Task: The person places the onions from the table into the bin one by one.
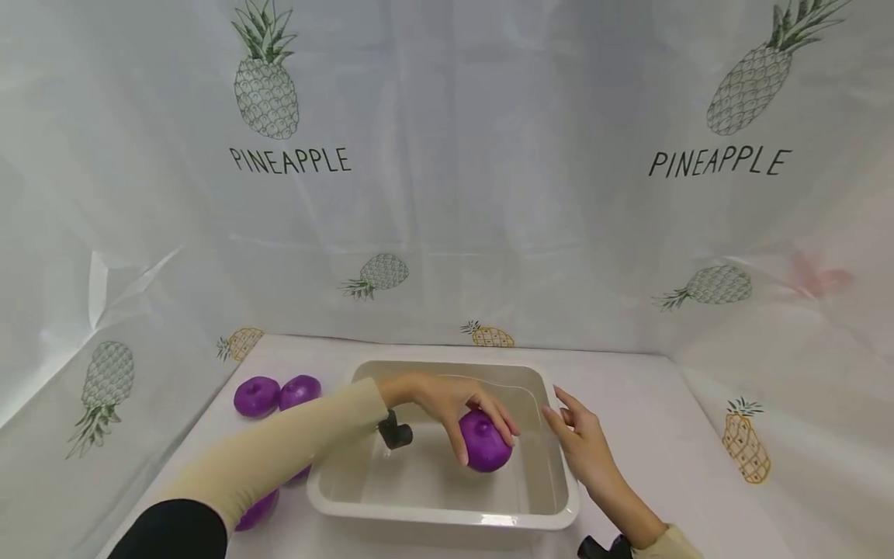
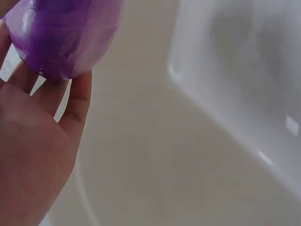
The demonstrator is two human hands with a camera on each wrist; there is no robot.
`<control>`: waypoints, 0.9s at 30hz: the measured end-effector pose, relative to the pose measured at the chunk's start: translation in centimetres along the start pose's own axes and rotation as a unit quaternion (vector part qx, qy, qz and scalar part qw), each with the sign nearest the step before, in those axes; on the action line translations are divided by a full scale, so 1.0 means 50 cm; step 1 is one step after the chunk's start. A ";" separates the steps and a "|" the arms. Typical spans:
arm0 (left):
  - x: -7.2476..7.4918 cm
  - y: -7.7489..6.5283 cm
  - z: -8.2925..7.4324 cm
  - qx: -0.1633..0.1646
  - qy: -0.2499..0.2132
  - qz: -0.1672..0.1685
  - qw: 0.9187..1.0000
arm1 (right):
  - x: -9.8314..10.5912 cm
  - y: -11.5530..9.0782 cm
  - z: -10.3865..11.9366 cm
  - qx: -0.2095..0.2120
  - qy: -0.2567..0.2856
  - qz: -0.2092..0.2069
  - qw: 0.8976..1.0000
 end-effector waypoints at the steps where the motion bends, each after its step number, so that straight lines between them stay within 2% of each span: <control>1: -0.006 0.006 0.005 0.005 0.000 0.003 1.000 | -0.001 -0.001 0.000 -0.001 0.001 0.003 1.000; 11: -0.050 0.051 0.050 0.040 -0.051 0.018 0.998 | 0.000 -0.001 0.002 0.009 -0.019 0.001 1.000; 17: -0.080 0.078 0.068 0.042 -0.041 0.023 0.998 | 0.000 -0.001 -0.001 0.015 -0.007 0.000 1.000; 24: -0.108 0.095 0.085 0.040 -0.022 0.016 0.999 | -0.001 0.001 -0.001 0.020 0.001 -0.001 1.000; 27: -0.119 0.099 0.094 0.041 -0.034 0.020 0.998 | 0.000 0.001 -0.001 0.019 -0.008 -0.004 1.000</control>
Point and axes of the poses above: each hand's wrist, its own y-axis towards the middle knuckle, its own x-axis out of the back of the hand, z = x × y, the point moved 1 cm from there along y, towards the middle knuckle, and after that the axes turned 1 degree about x, right-handed, at the moved point
